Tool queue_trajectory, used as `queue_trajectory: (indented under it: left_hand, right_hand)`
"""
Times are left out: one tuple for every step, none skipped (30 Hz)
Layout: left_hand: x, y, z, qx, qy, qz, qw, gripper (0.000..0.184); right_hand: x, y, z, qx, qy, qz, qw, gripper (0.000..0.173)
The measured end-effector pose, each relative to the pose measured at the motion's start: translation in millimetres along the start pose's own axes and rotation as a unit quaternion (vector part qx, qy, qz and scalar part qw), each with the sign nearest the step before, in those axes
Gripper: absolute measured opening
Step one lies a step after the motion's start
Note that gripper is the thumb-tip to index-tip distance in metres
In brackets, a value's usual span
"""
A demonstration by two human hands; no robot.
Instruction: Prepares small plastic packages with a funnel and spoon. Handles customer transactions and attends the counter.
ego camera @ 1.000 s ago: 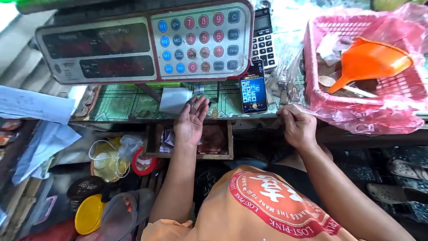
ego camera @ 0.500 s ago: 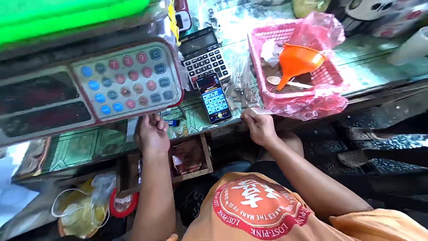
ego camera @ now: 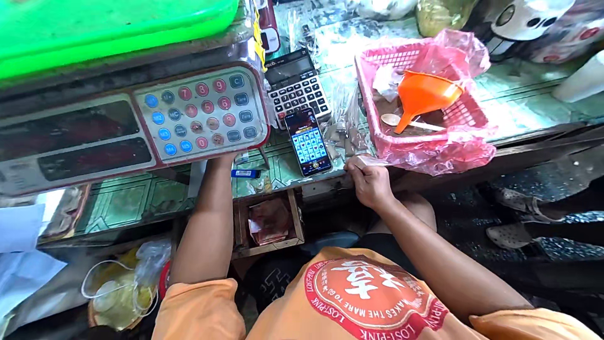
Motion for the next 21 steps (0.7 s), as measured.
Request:
queue_trajectory:
  left_hand:
    - [0.2, -4.1, 2.0, 0.008, 0.012, -0.01, 1.0, 0.059]
    - [-2.0, -11.2, 4.5, 0.012, 0.024, -0.026, 0.999, 0.059]
    - [-8.3, -22.6, 3.8, 0.012, 0.028, -0.036, 0.999, 0.058]
    - [-19.3, -37.3, -0.8, 0.014, 0.015, -0.029, 0.999, 0.056]
    - [-32.5, -51.0, -10.5, -0.001, -0.006, -0.026, 1.0, 0.053]
    - [-46.2, -57.6, -25.3, -0.03, -0.04, -0.031, 0.998, 0.052]
    - [-58.4, -57.9, -45.4, -0.053, -0.081, -0.04, 0.994, 0.052]
    - [-66.3, -54.2, -71.6, -0.069, -0.11, -0.046, 0.991, 0.052]
    - [-68.8, -48.0, -100.7, -0.083, -0.122, -0.042, 0.988, 0.05]
    - [-67.2, -40.8, -129.8, -0.074, -0.121, -0.03, 0.989, 0.044]
    - [-62.1, -33.9, -158.8, -0.054, -0.113, -0.012, 0.992, 0.038]
    - [-54.5, -28.7, -187.3, -0.038, -0.099, 0.006, 0.994, 0.033]
    - [-46.8, -26.3, -214.6, -0.027, -0.083, 0.02, 0.996, 0.031]
    - [-41.0, -24.8, -237.7, -0.023, -0.077, 0.034, 0.996, 0.033]
    - [-37.2, -23.9, -255.1, -0.02, -0.082, 0.049, 0.995, 0.037]
    - [-33.7, -23.3, -268.8, -0.018, -0.091, 0.064, 0.994, 0.042]
    - [-29.9, -23.5, -278.9, -0.017, -0.099, 0.079, 0.992, 0.046]
    - [-26.1, -24.2, -283.0, -0.016, -0.11, 0.097, 0.989, 0.05]
    - [-22.4, -25.4, -282.8, -0.014, -0.126, 0.118, 0.985, 0.054]
    - [-20.1, -26.3, -282.1, -0.015, -0.142, 0.141, 0.98, 0.057]
    - [-19.5, -27.0, -280.2, -0.017, -0.155, 0.156, 0.975, 0.061]
  right_hand:
    - [-0.6, 0.0, 0.1, 0.002, 0.001, 0.0, 1.0, 0.03]
    - [-1.3, 0.1, 1.4, 0.003, 0.002, 0.0, 1.0, 0.03]
    - [-2.4, 0.3, 2.1, 0.005, 0.004, -0.002, 1.0, 0.03]
    - [-3.9, 0.5, 2.4, 0.008, 0.006, -0.004, 1.0, 0.03]
    - [-5.3, 0.8, 2.3, 0.012, 0.009, -0.006, 1.0, 0.03]
    - [-6.0, 1.3, 1.9, 0.015, 0.014, -0.007, 1.0, 0.03]
    - [-5.6, 1.3, 1.7, 0.015, 0.019, -0.005, 1.0, 0.031]
    - [-5.1, 0.6, 1.6, 0.012, 0.022, -0.002, 1.0, 0.031]
    - [-4.3, -0.8, 1.1, 0.008, 0.022, 0.0, 1.0, 0.031]
    - [-3.0, -1.9, 1.0, 0.007, 0.021, 0.001, 1.0, 0.032]
    - [-1.8, -2.5, 1.5, 0.007, 0.019, -0.001, 1.0, 0.033]
    - [-1.1, -2.8, 1.7, 0.007, 0.02, -0.003, 1.0, 0.034]
    - [-1.0, -2.9, 1.3, 0.01, 0.024, -0.003, 1.0, 0.034]
    - [-1.0, -2.4, 2.5, 0.014, 0.031, -0.002, 0.999, 0.034]
    - [-0.4, -0.3, 6.1, 0.019, 0.041, 0.003, 0.999, 0.034]
    - [-0.3, 2.3, 9.0, 0.025, 0.053, 0.011, 0.998, 0.033]
    - [-1.3, 4.0, 9.1, 0.032, 0.064, 0.022, 0.997, 0.033]
    - [-3.4, 5.4, 8.8, 0.036, 0.073, 0.034, 0.996, 0.032]
    - [-6.5, 7.0, 9.4, 0.036, 0.078, 0.047, 0.995, 0.032]
    - [-10.3, 10.1, 8.5, 0.032, 0.079, 0.061, 0.995, 0.032]
    - [-14.5, 14.8, 6.8, 0.022, 0.074, 0.073, 0.994, 0.032]
Point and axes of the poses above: each hand's wrist, its own z-axis towards the middle knuckle, its own x-axis out of the palm, y = z × x, the point moved 7 cm from there along z, towards the middle knuckle, and after that the axes turned 2 degrees about -z, right-handed, at the moved point
